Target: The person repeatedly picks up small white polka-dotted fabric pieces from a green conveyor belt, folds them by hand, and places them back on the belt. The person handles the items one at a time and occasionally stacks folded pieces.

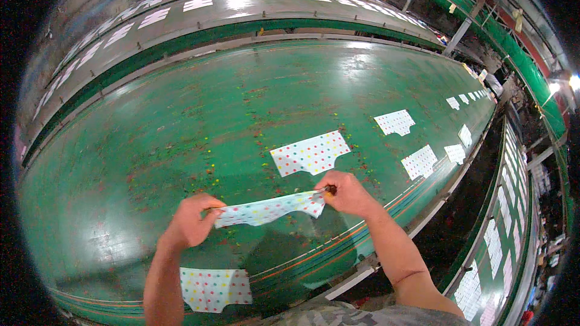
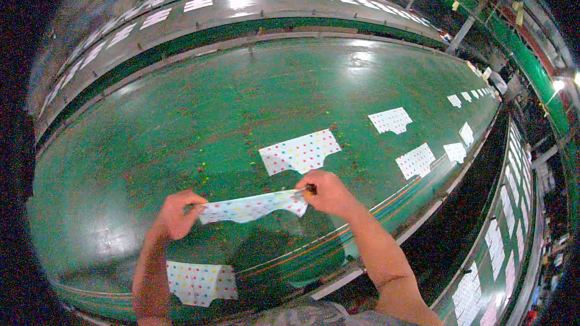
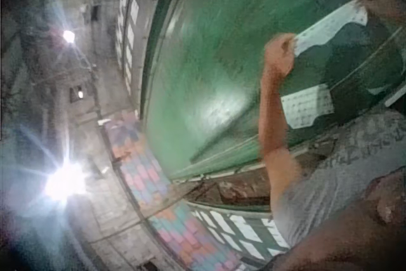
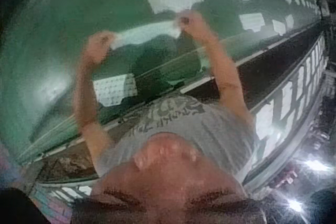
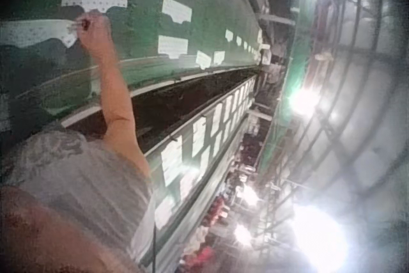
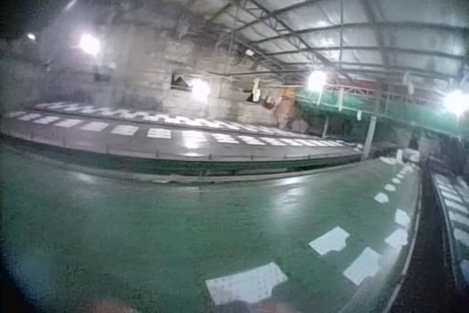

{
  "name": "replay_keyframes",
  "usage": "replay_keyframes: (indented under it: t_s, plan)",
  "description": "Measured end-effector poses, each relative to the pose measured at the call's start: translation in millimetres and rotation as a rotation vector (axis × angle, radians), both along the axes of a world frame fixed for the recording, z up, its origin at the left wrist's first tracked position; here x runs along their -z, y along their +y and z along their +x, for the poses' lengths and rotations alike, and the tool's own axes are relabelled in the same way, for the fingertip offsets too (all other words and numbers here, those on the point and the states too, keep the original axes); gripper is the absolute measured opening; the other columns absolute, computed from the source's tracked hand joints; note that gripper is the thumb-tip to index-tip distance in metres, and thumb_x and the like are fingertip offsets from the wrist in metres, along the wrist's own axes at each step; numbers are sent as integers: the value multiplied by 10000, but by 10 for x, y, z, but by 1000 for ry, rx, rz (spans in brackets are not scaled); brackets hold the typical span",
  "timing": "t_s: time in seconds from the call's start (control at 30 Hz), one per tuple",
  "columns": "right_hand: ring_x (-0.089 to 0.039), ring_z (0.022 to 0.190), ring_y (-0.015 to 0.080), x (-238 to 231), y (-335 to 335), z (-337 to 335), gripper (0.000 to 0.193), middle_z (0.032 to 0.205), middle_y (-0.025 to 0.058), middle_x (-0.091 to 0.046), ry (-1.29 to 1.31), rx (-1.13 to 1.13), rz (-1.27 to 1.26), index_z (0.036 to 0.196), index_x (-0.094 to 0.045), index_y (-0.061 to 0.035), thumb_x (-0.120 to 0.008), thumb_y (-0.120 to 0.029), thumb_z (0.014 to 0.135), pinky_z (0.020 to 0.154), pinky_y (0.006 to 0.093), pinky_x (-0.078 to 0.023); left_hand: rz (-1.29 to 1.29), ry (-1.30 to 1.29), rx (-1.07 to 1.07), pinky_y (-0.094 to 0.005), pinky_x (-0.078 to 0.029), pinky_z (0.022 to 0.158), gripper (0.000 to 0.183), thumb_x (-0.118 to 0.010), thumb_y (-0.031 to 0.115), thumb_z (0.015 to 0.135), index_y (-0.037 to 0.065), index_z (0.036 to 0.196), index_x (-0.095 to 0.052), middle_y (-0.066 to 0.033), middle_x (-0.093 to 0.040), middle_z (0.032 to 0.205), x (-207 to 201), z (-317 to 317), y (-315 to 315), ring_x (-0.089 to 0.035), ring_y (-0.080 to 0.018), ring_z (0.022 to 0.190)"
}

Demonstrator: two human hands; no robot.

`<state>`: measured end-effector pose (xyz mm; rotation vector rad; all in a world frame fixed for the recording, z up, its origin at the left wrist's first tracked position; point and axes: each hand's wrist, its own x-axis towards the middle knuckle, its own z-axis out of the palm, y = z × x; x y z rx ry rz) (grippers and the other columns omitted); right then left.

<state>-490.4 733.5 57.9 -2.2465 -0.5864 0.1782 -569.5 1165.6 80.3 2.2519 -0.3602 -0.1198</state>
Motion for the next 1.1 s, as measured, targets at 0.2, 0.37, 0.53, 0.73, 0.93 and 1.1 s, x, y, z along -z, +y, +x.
replay_keyframes:
  t_s: [0.2, 0.37, 0.53, 0.73, 0.93, 1.1]
  plan:
    - [-703, 805, 207, 107, -1166, 319, 96, 913, 118, -702, -123, 71, 44, 980, -758, -8, -756, 9, 886, 721, 349, -567, -161, -222, 91, -417, -579, 910, 116, -726, 63, 977, 14, 1078, -758, -170, -765, 1125, 428, 339, -1384, -735, -317, 1049]
    - [-702, 807, 225, 205, -1918, 743, 107, 914, 126, -707, -156, 112, 52, 1014, -787, -16, -767, -2, 910, 719, 362, -558, -63, 75, -37, -413, -585, 929, 132, -720, 107, 992, 13, 1073, -765, -152, -794, 1036, 602, 642, -1988, -758, -282, 1006]
    - [-732, 964, 369, 465, -2089, 1418, 118, 1015, 166, -748, -156, 69, -43, 1019, -821, -100, -752, -101, 923, 846, 470, -591, -36, 101, -197, -399, -593, 874, 168, -745, 135, 976, 8, 1080, -781, -142, -794, 984, 790, 1018, -2250, -740, -220, 932]
    - [-729, 1029, 388, 994, -1725, 2261, 185, 1067, 177, -750, -187, 19, -258, 1032, -835, -132, -688, -224, 968, 929, 512, -590, 102, 22, -371, -421, -590, 893, 186, -719, 78, 979, 1, 1134, -786, -197, -781, 1078, 1125, 1612, -2142, -757, -305, 982]
    - [-757, 1040, 397, 1131, -1482, 2750, 182, 1081, 188, -780, -161, -27, -361, 1043, -832, -127, -718, -227, 942, 908, 530, -614, 251, 5, -480, -458, -587, 920, 243, -739, 139, 938, 51, 1154, -807, -200, -767, 1146, 1366, 2018, -2049, -744, -364, 1043]
    - [-738, 1083, 366, 1103, -1422, 2923, 234, 1134, 147, -781, -73, -87, -500, 1133, -791, -98, -769, -225, 938, 931, 503, -591, 251, 39, -455, -448, -587, 916, 282, -736, 140, 918, 71, 1182, -810, -187, -774, 1136, 1471, 2131, -2036, -747, -360, 1017]
